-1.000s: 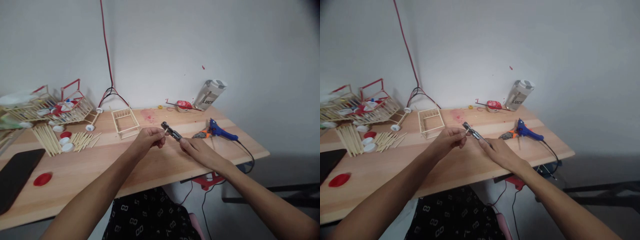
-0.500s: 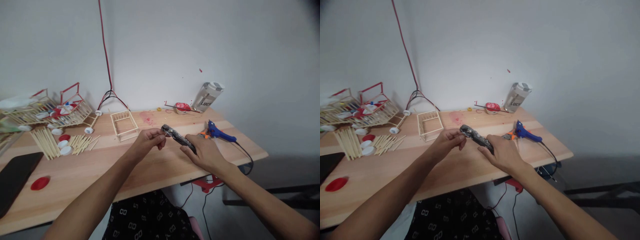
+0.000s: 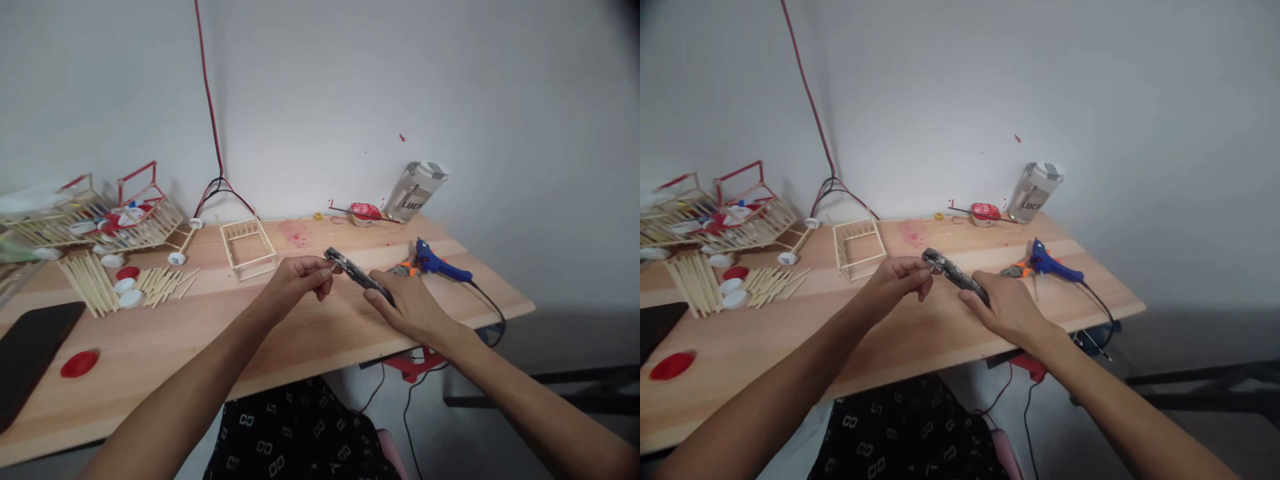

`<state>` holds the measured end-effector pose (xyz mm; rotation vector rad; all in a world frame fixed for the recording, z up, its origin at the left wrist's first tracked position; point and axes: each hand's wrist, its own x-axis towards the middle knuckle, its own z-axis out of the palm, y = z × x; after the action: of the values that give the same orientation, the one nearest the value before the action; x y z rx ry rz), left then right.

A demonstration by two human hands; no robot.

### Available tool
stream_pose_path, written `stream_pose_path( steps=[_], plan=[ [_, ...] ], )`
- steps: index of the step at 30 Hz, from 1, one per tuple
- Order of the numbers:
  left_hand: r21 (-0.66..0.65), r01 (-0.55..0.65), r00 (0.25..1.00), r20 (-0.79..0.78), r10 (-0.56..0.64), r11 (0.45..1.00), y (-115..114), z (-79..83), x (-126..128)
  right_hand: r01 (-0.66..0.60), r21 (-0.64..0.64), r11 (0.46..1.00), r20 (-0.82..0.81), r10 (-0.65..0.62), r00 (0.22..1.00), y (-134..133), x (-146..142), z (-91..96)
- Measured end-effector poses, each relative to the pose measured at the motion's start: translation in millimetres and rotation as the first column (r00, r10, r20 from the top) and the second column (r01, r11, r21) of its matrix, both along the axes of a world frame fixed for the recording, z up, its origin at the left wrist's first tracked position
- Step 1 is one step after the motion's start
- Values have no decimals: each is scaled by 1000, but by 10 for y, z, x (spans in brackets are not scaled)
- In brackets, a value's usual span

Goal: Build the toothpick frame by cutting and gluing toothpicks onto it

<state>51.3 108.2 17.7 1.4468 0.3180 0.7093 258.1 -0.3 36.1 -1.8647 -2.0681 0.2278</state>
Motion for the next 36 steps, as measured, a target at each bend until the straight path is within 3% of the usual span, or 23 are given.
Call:
stream_pose_path(
  steps=[20, 36],
  plan=[
    [-120, -33, 999, -8, 32, 992, -15, 18, 6, -73, -99, 992, -236, 48, 971, 14, -72, 10],
    [-174, -42, 999, -36, 36, 984, -18, 3, 11, -46, -72, 996, -224, 29, 974, -5, -104, -52]
  ],
)
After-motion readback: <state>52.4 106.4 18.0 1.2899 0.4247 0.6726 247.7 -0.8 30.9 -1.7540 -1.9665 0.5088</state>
